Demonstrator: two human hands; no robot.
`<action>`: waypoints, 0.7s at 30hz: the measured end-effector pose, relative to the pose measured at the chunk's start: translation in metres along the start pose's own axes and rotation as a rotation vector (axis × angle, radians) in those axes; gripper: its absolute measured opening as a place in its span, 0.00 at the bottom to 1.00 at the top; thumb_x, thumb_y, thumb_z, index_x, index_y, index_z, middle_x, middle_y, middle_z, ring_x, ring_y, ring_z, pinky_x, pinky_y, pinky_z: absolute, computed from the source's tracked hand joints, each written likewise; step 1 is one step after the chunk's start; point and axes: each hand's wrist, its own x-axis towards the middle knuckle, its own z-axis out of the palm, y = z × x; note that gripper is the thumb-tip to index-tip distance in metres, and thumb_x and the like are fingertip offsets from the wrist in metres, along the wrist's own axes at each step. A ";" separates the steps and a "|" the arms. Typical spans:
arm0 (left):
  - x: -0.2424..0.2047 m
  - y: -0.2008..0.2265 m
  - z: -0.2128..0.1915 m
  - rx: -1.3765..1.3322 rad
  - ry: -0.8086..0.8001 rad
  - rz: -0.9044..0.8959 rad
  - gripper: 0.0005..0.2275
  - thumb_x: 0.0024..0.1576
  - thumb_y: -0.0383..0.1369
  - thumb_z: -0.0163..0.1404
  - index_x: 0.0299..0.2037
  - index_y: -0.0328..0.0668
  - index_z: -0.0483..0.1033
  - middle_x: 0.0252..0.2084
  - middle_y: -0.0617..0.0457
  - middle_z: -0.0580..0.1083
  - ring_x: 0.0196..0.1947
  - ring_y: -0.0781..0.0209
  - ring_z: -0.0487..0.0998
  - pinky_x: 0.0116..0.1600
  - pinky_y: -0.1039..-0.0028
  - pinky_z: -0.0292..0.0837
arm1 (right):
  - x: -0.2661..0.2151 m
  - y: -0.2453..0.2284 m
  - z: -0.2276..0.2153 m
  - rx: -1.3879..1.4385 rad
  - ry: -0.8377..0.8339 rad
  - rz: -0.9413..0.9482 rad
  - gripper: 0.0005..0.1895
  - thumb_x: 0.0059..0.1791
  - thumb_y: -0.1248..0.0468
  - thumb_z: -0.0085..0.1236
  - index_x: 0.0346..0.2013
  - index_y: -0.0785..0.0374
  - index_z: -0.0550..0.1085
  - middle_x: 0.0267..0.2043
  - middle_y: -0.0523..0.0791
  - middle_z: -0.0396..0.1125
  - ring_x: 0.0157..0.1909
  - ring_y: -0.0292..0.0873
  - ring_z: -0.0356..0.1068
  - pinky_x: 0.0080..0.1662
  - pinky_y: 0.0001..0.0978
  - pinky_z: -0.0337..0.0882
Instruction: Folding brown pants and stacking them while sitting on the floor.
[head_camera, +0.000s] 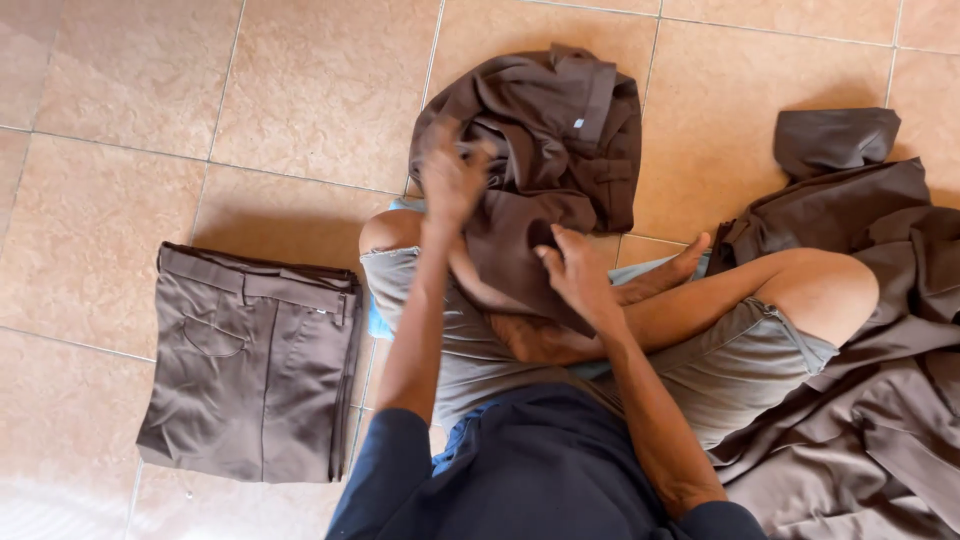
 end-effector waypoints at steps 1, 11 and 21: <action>-0.030 0.009 0.012 0.066 -0.086 0.112 0.32 0.51 0.47 0.60 0.60 0.33 0.70 0.54 0.32 0.75 0.45 0.31 0.80 0.48 0.46 0.77 | 0.005 0.027 0.006 -0.119 0.086 -0.035 0.23 0.53 0.56 0.60 0.57 0.68 0.73 0.52 0.55 0.71 0.54 0.57 0.73 0.54 0.41 0.72; -0.102 -0.072 0.171 0.579 -0.684 0.292 0.24 0.46 0.38 0.65 0.55 0.68 0.77 0.34 0.55 0.77 0.37 0.47 0.79 0.47 0.49 0.68 | 0.060 0.261 0.047 -0.141 0.019 0.730 0.36 0.43 0.45 0.70 0.60 0.55 0.68 0.51 0.55 0.71 0.53 0.62 0.73 0.47 0.58 0.73; 0.046 -0.053 0.020 0.951 -0.206 0.155 0.08 0.59 0.29 0.49 0.43 0.43 0.82 0.61 0.32 0.69 0.67 0.28 0.62 0.66 0.22 0.29 | 0.038 -0.016 -0.045 -0.010 -0.466 0.333 0.25 0.46 0.42 0.59 0.41 0.59 0.80 0.40 0.55 0.77 0.50 0.62 0.75 0.51 0.54 0.74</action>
